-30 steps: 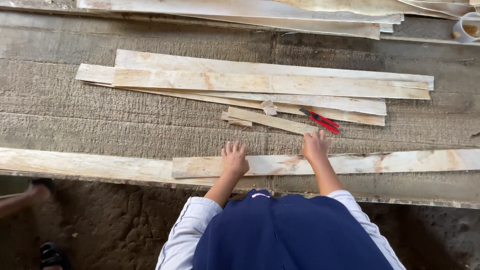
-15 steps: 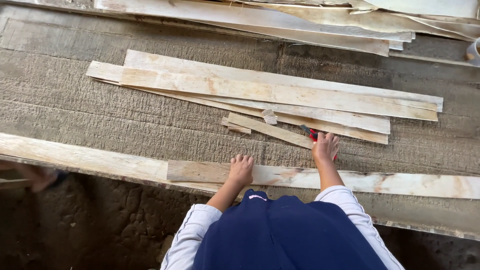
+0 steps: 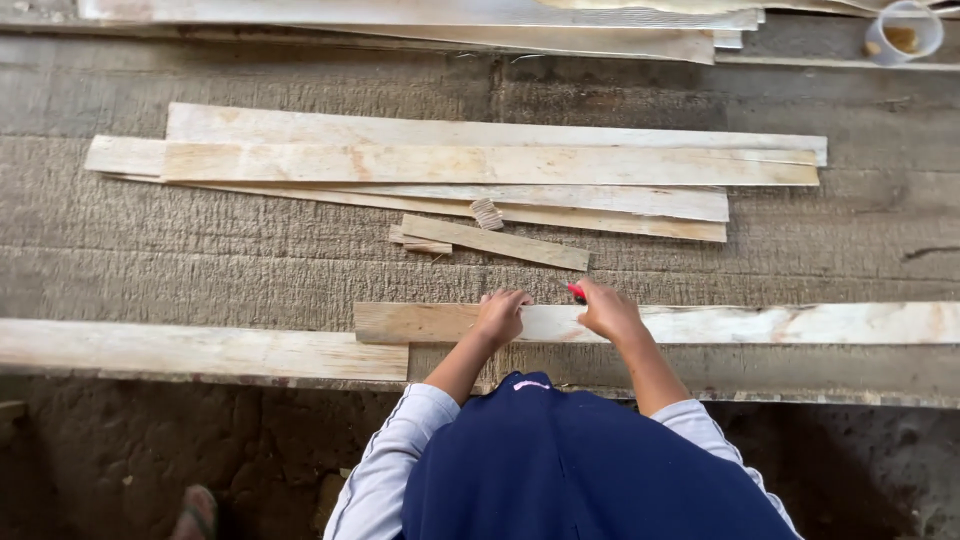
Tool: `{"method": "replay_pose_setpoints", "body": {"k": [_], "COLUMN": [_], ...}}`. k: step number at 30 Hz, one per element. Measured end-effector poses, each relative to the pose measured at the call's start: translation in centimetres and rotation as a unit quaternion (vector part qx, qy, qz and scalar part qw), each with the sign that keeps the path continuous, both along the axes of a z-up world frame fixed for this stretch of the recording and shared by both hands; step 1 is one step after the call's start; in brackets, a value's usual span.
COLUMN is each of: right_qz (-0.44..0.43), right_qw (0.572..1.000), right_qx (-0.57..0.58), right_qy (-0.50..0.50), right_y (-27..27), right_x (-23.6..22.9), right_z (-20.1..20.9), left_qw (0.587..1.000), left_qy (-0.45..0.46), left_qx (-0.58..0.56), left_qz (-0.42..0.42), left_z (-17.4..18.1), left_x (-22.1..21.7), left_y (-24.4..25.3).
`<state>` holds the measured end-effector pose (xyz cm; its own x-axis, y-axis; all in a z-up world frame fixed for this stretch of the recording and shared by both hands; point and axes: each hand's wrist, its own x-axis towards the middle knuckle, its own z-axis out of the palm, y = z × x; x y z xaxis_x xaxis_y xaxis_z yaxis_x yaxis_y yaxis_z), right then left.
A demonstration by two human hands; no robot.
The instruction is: The person uses a red utility knife to cut long, thin wooden planks on a workbench. They repeatedly position a plank, score it with the knife, and break it into smaller pieces, stacking the cut pieces on the table.
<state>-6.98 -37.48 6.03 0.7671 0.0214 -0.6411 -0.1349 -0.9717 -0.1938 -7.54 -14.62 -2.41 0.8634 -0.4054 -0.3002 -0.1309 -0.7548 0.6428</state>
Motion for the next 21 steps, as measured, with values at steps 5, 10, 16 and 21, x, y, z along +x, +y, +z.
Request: {"method": "replay_pose_setpoints", "body": {"k": [5, 10, 16, 21], "right_qz": [-0.082, -0.145, -0.218, -0.105], "right_qw": [0.996, 0.986, 0.976, 0.991], "right_qx": [0.023, -0.043, -0.026, -0.022], "right_qy": [0.033, 0.062, 0.003, 0.074], "right_y": [-0.1, -3.5, -1.4, 1.9], "right_x": [-1.5, -3.0, -4.5, -6.0], "right_z": [-0.8, 1.6, 3.1, 6.8], "left_qw": [0.999, 0.994, 0.974, 0.983], "left_qy": [0.047, -0.001, -0.121, -0.122], "left_qx": [-0.009, 0.072, 0.166, 0.121], "left_qz": [-0.017, -0.078, -0.092, -0.062], "left_z": [0.6, 3.2, -2.8, -2.5], "left_x": [-0.4, -1.1, -1.8, -1.5], "left_y": [0.0, 1.5, 3.5, 2.0]}}
